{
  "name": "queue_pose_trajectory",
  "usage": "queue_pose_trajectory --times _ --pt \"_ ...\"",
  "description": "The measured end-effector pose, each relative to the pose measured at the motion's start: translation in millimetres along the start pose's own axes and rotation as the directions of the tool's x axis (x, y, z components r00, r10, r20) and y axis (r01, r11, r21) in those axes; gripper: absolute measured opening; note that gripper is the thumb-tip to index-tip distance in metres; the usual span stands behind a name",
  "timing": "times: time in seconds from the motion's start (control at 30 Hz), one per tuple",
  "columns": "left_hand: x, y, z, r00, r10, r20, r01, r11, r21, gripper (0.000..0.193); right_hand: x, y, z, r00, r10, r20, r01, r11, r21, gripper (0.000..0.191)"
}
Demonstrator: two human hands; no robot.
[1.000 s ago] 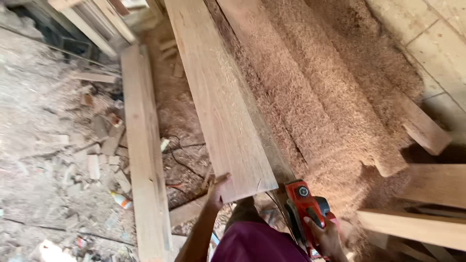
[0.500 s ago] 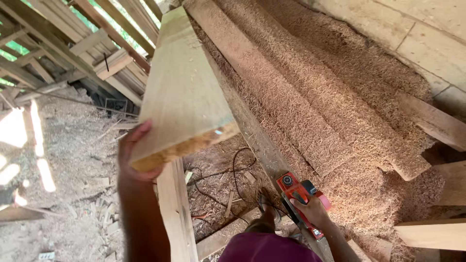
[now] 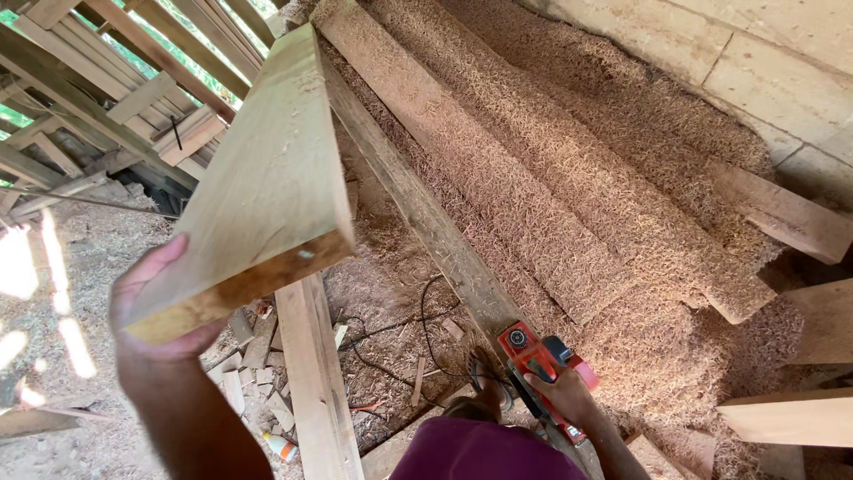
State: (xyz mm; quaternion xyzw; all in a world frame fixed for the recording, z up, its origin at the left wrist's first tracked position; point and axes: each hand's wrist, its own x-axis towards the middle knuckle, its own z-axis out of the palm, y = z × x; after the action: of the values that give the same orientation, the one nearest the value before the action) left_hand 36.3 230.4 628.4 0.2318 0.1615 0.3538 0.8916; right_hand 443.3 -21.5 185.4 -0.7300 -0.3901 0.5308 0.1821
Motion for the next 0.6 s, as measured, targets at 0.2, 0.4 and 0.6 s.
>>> queue_pose_trajectory --times 0.2,0.4,0.6 --pt "-34.3 24.5 -11.8 0.996 0.001 -0.084 0.0 1.0 0.005 0.044 3.6 7.9 -0.3 0.999 -0.016 0.032 0.014 0.997 0.073 0.078" --pt "-66.7 -25.8 -53.2 0.576 0.353 -0.737 0.092 0.868 0.487 0.061 18.2 16.3 5.8 0.997 0.021 0.069 -0.026 0.997 0.071 0.076" --pt "-60.2 -152.6 -161.0 0.48 0.299 -0.825 0.385 0.773 0.504 0.044 25.5 12.3 10.4 1.0 -0.008 0.025 0.004 0.993 0.122 0.059"
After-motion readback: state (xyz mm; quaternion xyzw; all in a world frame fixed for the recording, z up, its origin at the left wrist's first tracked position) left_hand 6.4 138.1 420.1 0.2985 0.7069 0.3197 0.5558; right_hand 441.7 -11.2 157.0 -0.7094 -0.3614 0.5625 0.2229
